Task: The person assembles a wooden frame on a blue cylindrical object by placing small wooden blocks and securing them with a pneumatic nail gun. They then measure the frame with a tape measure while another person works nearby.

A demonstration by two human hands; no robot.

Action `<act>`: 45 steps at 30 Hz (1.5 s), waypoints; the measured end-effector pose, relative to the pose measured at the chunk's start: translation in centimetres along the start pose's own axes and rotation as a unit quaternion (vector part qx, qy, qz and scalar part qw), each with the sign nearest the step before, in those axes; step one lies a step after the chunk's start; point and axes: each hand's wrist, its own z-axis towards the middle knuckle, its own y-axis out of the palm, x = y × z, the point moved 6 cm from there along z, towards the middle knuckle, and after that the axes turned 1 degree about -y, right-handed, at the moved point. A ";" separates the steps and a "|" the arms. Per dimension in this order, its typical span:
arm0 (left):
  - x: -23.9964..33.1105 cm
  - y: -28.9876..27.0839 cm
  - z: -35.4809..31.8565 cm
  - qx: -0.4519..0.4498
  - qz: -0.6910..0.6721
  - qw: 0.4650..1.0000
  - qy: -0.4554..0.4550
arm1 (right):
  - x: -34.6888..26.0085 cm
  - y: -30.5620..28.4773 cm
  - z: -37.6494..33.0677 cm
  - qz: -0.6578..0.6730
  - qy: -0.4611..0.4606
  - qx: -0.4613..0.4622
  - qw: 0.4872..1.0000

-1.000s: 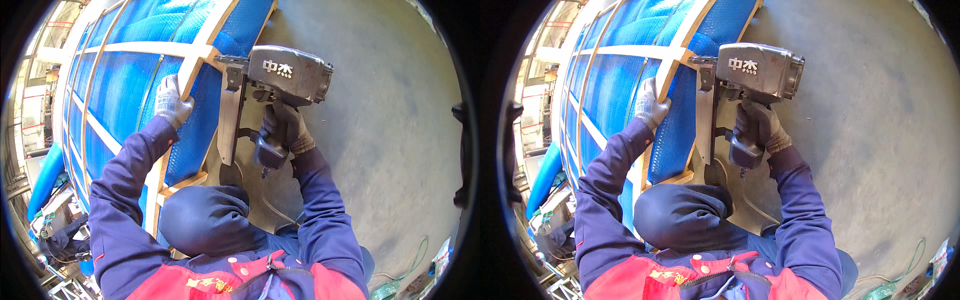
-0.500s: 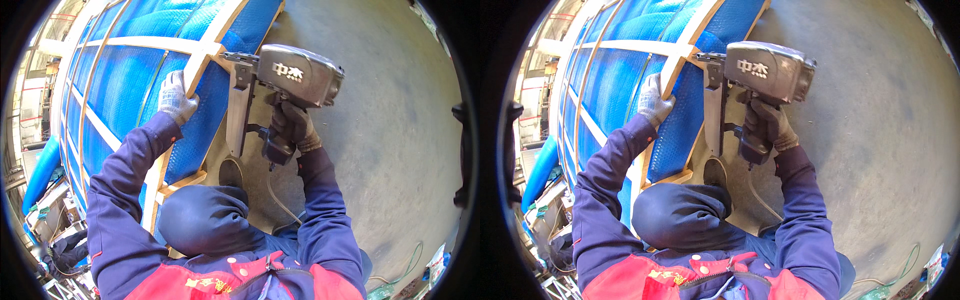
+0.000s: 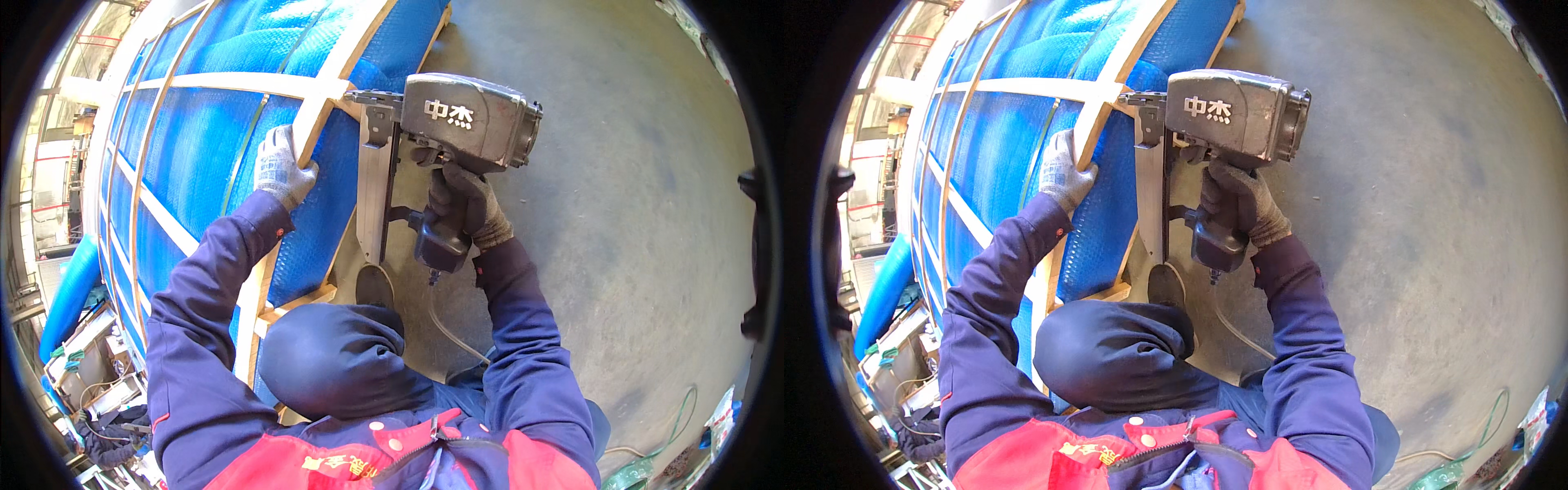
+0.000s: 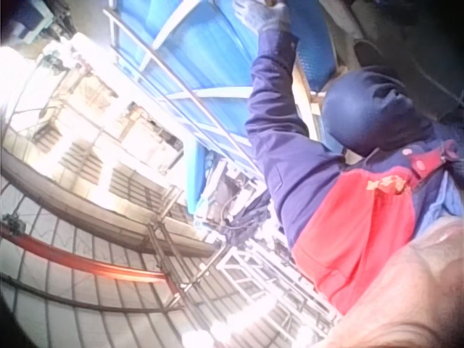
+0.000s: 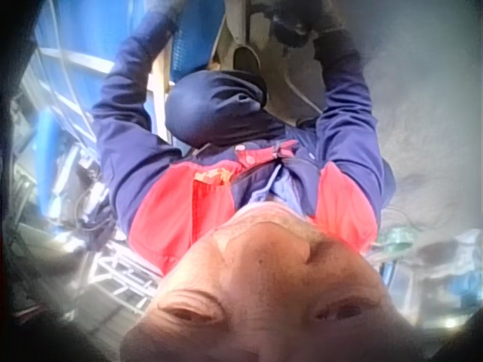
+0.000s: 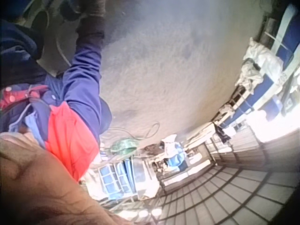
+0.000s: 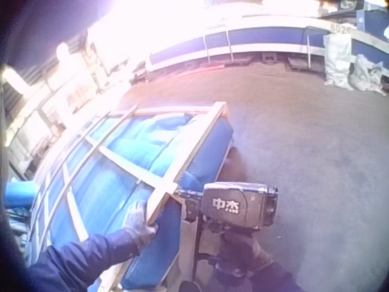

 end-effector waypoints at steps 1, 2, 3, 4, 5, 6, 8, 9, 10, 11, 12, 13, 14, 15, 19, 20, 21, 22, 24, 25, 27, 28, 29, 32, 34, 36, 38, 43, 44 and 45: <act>0.0 0.0 0.0 0.011 0.000 1.000 0.008 | -0.1 0.2 -0.1 -0.009 -0.003 -0.006 1.000; -0.1 0.0 0.0 0.018 0.000 1.000 0.016 | -0.2 0.2 -0.1 -0.006 -0.002 0.001 1.000; 0.0 -0.1 0.0 0.031 -0.001 0.999 0.028 | -0.2 0.2 -0.1 -0.007 -0.001 -0.001 1.000; -0.1 0.0 0.1 0.030 -0.003 0.999 0.029 | -0.3 0.2 -0.2 -0.007 -0.008 -0.003 1.000; -0.1 0.0 0.1 0.032 -0.006 0.999 0.034 | -0.2 0.0 -0.3 0.007 -0.007 0.003 1.000; -0.1 -0.2 0.0 0.037 -0.007 0.998 0.040 | -0.1 -0.2 -0.4 0.024 -0.014 0.008 1.000; 0.0 -0.4 0.0 0.047 -0.001 0.998 0.049 | 0.3 -0.7 -0.8 0.069 -0.021 -0.012 0.997; 0.0 -0.5 0.0 0.052 -0.010 0.997 0.054 | 0.7 -1.5 -0.8 0.097 -0.027 0.002 0.995; -0.1 -0.5 -0.1 0.049 -0.019 0.997 0.051 | 1.3 -2.5 -1.2 0.127 -0.029 0.019 0.991; -0.2 -0.4 -0.1 0.044 -0.023 0.998 0.045 | 2.1 -3.6 -1.3 0.149 -0.022 0.027 0.988; -0.2 -0.4 -0.2 0.046 -0.035 0.997 0.054 | 2.4 -5.0 -1.8 0.112 -0.033 0.041 0.992; -0.3 -0.2 -0.2 0.036 -0.047 0.997 0.050 | 2.9 -6.8 -1.9 0.106 -0.021 0.077 0.991; -0.4 -0.1 -0.1 0.032 -0.052 0.997 0.050 | 3.4 -8.1 -2.3 0.124 -0.025 0.083 0.989; -0.5 -0.2 -0.1 0.042 -0.051 0.996 0.055 | 3.9 -9.9 -2.8 0.134 -0.023 0.132 0.982; -0.7 -0.1 0.1 0.044 -0.035 0.996 0.067 | 5.0 -12.3 -3.7 0.164 -0.020 0.119 0.979; -0.7 -0.1 0.1 0.036 -0.060 0.995 0.069 | 5.1 -12.0 -3.7 0.172 -0.019 0.105 0.979; -0.7 0.0 0.1 0.021 -0.069 0.995 0.064 | 5.0 -11.2 -3.7 0.197 -0.024 0.070 0.978; -0.8 -0.1 0.1 0.018 -0.077 0.995 0.062 | 4.8 -10.1 -3.5 0.217 -0.024 0.036 0.975; -0.6 -0.3 -0.1 0.020 -0.068 0.996 0.059 | 4.4 -7.7 -3.1 0.254 -0.013 -0.014 0.967; -0.5 -0.4 -0.1 0.012 -0.079 0.995 0.058 | 4.3 -6.5 -2.8 0.241 0.008 -0.016 0.970; -0.3 -0.5 -0.2 0.012 -0.074 0.995 0.059 | 4.2 -4.3 -2.2 0.217 0.040 -0.008 0.975; -0.3 -0.4 -0.1 -0.002 -0.081 0.995 0.049 | 3.9 -3.3 -1.8 0.211 0.042 -0.021 0.976; -0.2 -0.4 0.0 -0.006 -0.097 0.994 0.050 | 3.6 -2.4 -1.4 0.202 0.033 -0.032 0.978; -0.1 -0.6 -0.1 0.003 -0.094 0.994 0.047 | 3.4 -0.7 -0.7 0.173 0.027 -0.034 0.984; 0.0 -0.7 -0.1 -0.001 -0.097 0.994 0.052 | 3.3 -0.4 -0.2 0.155 0.017 -0.019 0.988; 0.2 -0.7 -0.2 -0.005 -0.099 0.994 0.051 | 3.3 -0.1 0.1 0.177 0.015 -0.039 0.983; 0.4 -0.9 -0.2 -0.007 -0.098 0.994 0.046 | 3.1 0.1 0.3 0.179 0.021 -0.049 0.982; 0.6 -0.9 -0.1 -0.029 -0.103 0.994 0.030 | 2.4 -0.6 -0.4 0.098 0.017 -0.022 0.995; 0.5 -0.9 -0.1 -0.027 -0.095 0.995 0.028 | 2.3 -0.9 -0.6 0.125 0.015 -0.018 0.992; 0.6 -0.9 -0.1 -0.025 -0.105 0.993 0.037 | 2.3 -1.2 -0.8 0.143 0.014 -0.023 0.989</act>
